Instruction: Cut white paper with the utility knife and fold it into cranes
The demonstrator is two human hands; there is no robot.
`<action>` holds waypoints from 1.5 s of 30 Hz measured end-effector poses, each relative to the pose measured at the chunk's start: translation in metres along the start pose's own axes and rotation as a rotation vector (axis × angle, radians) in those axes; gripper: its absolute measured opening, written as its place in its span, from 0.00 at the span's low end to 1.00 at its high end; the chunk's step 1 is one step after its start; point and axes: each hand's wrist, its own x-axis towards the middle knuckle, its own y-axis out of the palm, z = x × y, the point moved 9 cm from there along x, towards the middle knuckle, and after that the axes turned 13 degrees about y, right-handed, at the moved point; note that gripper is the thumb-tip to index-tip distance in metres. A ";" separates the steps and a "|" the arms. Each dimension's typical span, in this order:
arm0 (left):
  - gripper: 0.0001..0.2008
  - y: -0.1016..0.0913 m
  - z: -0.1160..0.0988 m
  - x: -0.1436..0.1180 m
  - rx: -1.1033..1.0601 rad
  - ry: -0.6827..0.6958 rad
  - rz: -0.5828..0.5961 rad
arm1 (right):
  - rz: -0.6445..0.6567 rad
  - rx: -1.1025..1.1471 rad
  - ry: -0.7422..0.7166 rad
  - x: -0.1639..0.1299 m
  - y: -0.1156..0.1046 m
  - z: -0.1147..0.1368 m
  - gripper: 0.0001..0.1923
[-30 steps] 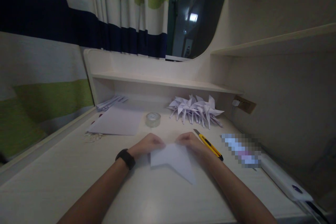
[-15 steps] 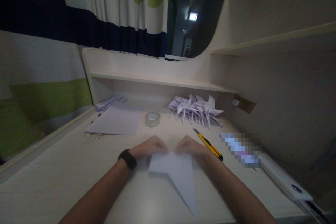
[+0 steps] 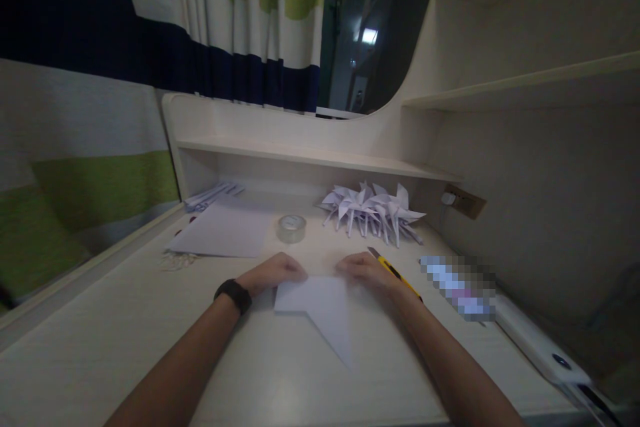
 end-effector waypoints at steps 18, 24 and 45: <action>0.16 -0.006 0.016 -0.013 -0.074 -0.170 0.068 | -0.060 -0.108 0.074 0.009 -0.025 -0.022 0.12; 0.19 -0.049 0.015 -0.006 -0.002 -0.113 -0.472 | -0.151 0.022 0.075 0.013 -0.022 -0.024 0.12; 0.26 -0.008 -0.024 0.007 0.651 0.222 -0.259 | -0.206 -0.032 0.032 0.011 0.009 -0.012 0.10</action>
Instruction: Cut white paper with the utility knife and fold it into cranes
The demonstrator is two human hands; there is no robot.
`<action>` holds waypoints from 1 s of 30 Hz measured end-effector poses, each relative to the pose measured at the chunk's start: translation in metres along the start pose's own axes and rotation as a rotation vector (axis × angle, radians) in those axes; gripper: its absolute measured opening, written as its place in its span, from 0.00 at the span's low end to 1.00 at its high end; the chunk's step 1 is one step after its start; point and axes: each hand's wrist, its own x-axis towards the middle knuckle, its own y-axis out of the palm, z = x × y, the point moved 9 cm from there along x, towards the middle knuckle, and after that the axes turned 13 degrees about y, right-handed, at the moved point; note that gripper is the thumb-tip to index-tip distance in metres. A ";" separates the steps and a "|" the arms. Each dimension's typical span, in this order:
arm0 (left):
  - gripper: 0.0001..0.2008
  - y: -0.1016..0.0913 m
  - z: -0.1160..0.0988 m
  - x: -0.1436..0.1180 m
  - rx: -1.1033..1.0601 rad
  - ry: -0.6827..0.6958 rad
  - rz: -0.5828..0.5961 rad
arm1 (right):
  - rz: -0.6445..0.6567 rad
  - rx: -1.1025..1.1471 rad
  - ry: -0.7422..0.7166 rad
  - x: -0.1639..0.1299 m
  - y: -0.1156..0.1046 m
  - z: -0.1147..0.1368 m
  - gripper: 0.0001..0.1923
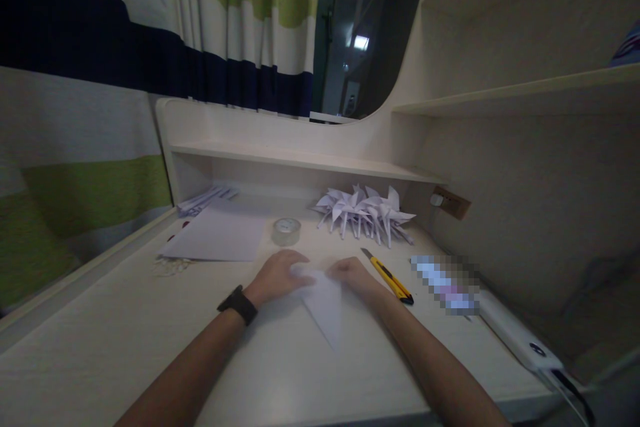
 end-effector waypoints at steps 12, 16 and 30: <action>0.34 0.023 -0.062 -0.005 0.227 0.269 0.201 | 0.158 0.149 0.082 0.002 -0.001 -0.013 0.14; 0.26 0.026 -0.070 -0.006 0.232 0.298 0.227 | 0.209 0.150 0.087 0.001 0.003 -0.015 0.16; 0.20 0.037 -0.059 -0.012 0.235 0.276 0.222 | -0.681 -0.860 0.357 -0.057 -0.152 -0.015 0.23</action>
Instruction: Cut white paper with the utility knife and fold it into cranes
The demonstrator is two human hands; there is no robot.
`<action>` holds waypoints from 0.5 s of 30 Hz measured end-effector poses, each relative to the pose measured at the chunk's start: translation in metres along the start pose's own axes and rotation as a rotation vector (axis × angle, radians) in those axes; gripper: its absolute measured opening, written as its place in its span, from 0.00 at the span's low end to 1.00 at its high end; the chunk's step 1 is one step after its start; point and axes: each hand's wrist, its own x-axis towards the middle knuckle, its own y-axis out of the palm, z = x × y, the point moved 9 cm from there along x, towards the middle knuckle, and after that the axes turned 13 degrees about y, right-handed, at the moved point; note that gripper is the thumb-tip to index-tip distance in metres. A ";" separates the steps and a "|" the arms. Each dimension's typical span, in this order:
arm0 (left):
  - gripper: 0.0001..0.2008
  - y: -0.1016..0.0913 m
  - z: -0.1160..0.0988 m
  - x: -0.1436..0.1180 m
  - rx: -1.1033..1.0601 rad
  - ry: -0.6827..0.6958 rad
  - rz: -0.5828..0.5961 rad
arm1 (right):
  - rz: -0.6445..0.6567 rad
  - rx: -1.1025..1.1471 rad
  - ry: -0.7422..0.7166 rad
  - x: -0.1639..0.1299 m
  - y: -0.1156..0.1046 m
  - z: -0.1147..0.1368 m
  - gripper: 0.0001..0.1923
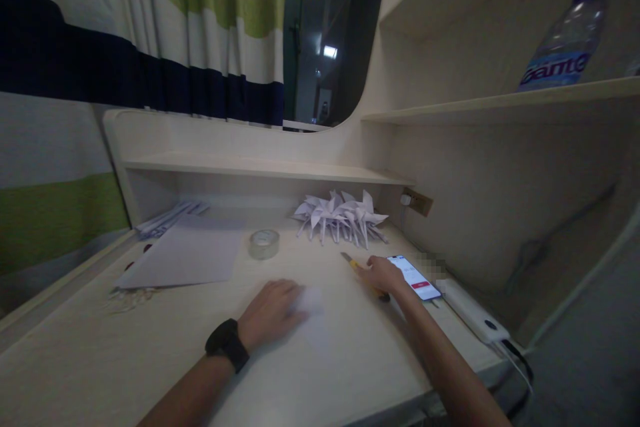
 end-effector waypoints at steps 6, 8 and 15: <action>0.18 -0.001 0.000 0.001 -0.022 -0.021 -0.002 | -0.068 -0.129 -0.067 -0.020 0.017 0.013 0.18; 0.18 -0.001 0.000 0.001 -0.027 -0.026 -0.003 | -0.077 -0.081 -0.081 -0.022 0.015 0.018 0.17; 0.19 0.000 0.002 0.000 -0.025 -0.027 -0.010 | 0.276 0.636 -0.146 -0.027 0.025 0.028 0.15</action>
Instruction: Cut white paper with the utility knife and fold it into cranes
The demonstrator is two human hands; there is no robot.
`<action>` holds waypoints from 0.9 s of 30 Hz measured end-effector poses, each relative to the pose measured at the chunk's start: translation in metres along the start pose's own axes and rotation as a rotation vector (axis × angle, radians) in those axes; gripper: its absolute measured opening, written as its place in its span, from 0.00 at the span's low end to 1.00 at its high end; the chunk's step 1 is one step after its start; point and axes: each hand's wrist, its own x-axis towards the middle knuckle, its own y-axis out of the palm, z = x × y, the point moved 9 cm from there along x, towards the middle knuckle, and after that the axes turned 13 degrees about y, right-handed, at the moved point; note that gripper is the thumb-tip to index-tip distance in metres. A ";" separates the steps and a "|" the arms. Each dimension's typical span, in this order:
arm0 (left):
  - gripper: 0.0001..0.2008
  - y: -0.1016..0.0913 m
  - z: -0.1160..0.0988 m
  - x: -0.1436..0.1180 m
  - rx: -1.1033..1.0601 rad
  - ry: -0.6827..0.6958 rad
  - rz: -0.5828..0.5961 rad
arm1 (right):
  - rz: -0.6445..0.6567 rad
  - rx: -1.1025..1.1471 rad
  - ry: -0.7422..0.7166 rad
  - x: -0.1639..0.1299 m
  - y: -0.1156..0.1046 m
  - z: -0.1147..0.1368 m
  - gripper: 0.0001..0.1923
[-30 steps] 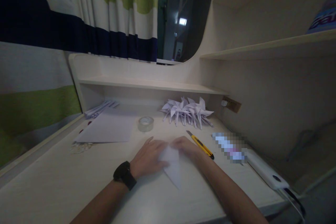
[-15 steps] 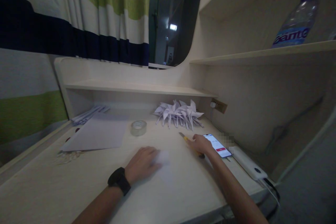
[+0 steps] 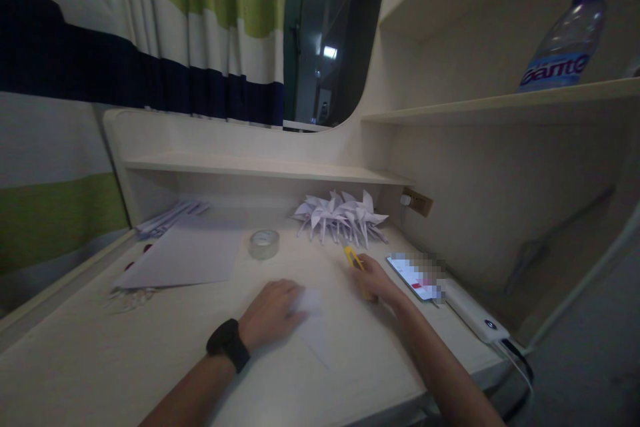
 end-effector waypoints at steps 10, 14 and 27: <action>0.18 -0.004 -0.005 0.001 -0.003 0.012 0.023 | 0.182 0.236 -0.170 -0.008 0.006 0.013 0.19; 0.17 -0.004 -0.005 0.001 0.004 0.008 0.031 | 0.049 0.216 -0.157 -0.002 0.002 0.008 0.20; 0.17 0.000 0.002 -0.001 0.017 -0.013 0.060 | -0.026 0.079 -0.190 0.004 0.007 0.001 0.19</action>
